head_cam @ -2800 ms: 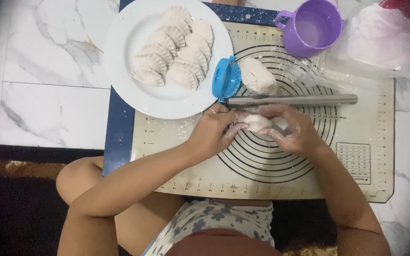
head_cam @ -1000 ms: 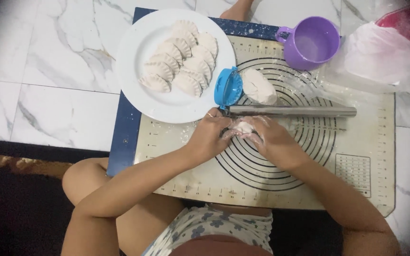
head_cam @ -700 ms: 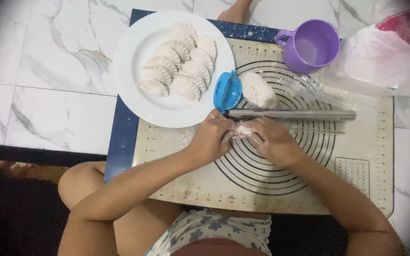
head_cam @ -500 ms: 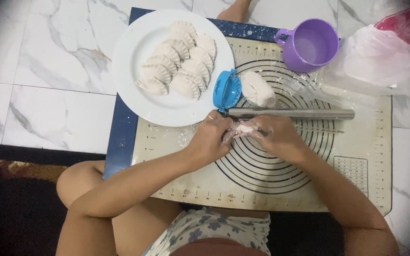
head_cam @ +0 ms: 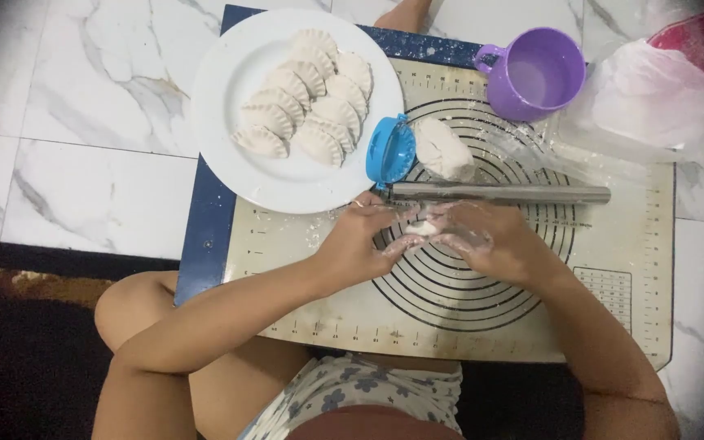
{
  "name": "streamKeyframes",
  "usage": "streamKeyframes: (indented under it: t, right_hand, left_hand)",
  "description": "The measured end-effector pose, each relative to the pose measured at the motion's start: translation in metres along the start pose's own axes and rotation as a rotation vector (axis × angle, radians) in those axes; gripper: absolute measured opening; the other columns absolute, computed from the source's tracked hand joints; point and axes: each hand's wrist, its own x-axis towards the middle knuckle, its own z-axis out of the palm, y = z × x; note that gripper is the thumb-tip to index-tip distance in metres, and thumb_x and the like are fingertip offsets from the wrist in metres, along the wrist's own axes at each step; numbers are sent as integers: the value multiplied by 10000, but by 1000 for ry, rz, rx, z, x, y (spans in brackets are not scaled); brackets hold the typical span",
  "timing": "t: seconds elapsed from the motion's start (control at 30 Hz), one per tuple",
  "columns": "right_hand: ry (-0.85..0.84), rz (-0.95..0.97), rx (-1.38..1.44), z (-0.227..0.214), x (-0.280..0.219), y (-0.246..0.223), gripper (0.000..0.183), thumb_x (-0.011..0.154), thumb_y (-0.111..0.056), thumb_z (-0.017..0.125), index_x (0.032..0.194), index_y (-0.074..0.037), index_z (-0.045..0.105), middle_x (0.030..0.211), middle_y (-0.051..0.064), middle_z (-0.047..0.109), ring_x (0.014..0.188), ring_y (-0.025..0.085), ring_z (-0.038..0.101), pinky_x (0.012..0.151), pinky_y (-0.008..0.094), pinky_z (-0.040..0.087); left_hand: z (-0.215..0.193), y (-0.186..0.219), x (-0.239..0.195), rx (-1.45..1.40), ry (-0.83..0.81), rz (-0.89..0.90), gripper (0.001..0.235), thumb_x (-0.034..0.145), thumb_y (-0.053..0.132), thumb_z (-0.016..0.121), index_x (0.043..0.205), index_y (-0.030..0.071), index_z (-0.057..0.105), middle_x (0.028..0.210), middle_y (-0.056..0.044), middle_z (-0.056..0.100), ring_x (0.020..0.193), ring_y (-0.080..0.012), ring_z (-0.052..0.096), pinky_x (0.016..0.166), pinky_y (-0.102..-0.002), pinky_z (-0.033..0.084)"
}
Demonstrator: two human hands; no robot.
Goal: Rolling out small pieces of dough with a rolling pin and using a plastic mold to shape them into dumplings on a silicone mat.
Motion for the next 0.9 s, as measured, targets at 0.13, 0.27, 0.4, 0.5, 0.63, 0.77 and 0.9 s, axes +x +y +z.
streamKeyframes:
  t: [0.13,0.27,0.4,0.5,0.63,0.77,0.9]
  right_hand:
    - [29,-25,154,-4,0,-13,200,888,-168,731,1087,-156,734,835,87,768,690,188,747,615,285,602]
    - [61,-59,207,-11,7,-25,154,864,-156,756,1011,-110,747,838,108,776,737,249,770,623,337,614]
    - [109,-63,311,2,6,-9,315,781,-201,854,1054,-116,719,859,101,779,743,264,772,617,377,640]
    - [-39,219,305,-6,10,-30,410,772,-116,830,1164,-68,718,967,180,791,893,354,768,762,473,630]
    - [-75,260,301,10,9,-26,420,803,-200,829,1187,-80,710,1030,130,782,959,297,765,835,409,631]
    - [74,93,303,24,10,-17,344,838,-180,801,1133,-23,720,983,184,769,930,356,751,810,470,602]
    - [217,-30,242,33,8,-8,213,875,-228,768,994,-54,739,839,139,738,789,335,724,732,430,582]
  left_hand:
    - [-6,11,6,-32,-26,-8,195,880,186,752,1021,51,768,989,-166,777,858,-374,701,764,-399,510]
    - [-9,13,4,-52,-78,-57,204,822,182,805,963,41,764,964,-180,775,848,-380,710,761,-405,506]
    - [-10,12,4,-44,-115,-93,237,778,176,837,955,42,754,986,-181,774,873,-391,711,772,-416,498]
    - [-22,30,8,-56,-148,-194,347,783,188,822,1091,55,733,997,-187,769,921,-403,683,791,-414,523]
    - [-12,17,2,-27,-177,-227,340,818,198,799,1106,28,734,984,-206,765,930,-407,679,789,-418,524]
    - [3,-1,-4,127,-172,-170,304,839,148,783,1041,-67,707,909,-237,738,878,-394,699,766,-407,538]
    - [5,-6,-3,133,-125,-100,211,804,52,758,968,-64,694,774,-205,690,774,-355,679,718,-385,526]
